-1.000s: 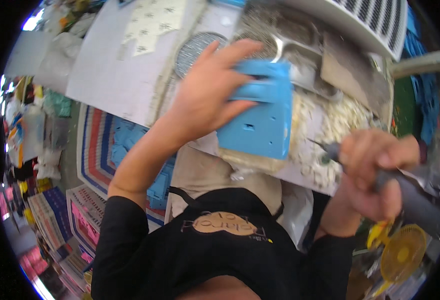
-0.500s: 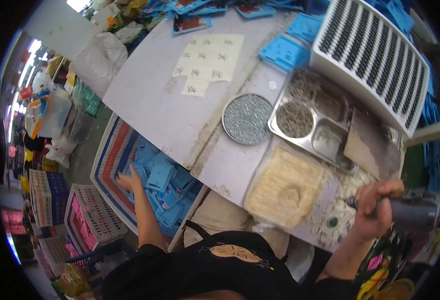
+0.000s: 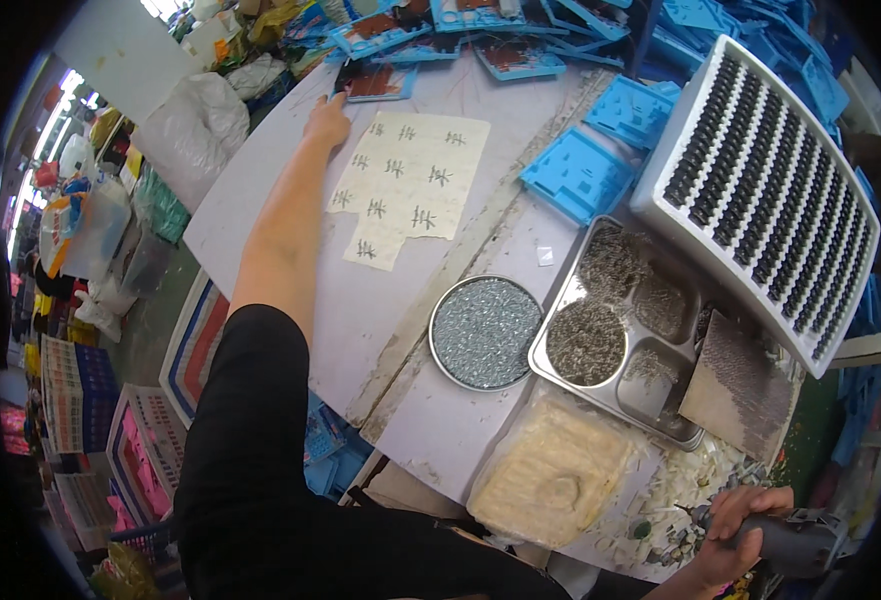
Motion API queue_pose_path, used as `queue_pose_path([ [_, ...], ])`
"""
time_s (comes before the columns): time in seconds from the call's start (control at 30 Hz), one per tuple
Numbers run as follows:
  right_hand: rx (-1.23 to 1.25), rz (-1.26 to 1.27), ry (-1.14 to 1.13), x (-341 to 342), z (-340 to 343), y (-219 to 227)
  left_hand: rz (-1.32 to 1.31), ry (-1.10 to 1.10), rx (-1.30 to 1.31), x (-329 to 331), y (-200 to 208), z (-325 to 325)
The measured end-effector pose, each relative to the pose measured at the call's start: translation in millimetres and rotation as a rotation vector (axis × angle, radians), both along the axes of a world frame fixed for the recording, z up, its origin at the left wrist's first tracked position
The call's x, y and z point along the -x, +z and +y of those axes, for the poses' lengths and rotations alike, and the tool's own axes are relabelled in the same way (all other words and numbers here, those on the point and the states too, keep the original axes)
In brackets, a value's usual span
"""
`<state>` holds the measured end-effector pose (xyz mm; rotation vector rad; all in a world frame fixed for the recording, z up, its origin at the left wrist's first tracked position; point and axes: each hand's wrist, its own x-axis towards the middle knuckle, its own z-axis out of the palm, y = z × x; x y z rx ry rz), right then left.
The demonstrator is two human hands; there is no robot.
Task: Soldering components onto a circuit board and assembling a blue plastic device casing using an electric screwdriver.
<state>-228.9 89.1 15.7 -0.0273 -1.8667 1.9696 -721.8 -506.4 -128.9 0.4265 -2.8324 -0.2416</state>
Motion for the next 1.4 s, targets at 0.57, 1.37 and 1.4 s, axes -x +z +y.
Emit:
queue_pose_path([
  [0.57, 0.004, 0.102, 0.139, -11.5, 9.5, 0.5, 0.258, -0.295, -0.021, -183.5, 53.6, -19.0],
  [1.37, 0.022, -0.404, 0.141, -39.2, -84.3, -98.0, 0.041, -1.284, -0.745, -410.9, 41.3, 250.3],
  [1.4, -0.152, -0.380, 0.086, -42.0, -77.6, -101.0, 0.028, -1.296, -0.717, -407.2, 32.2, 255.9],
])
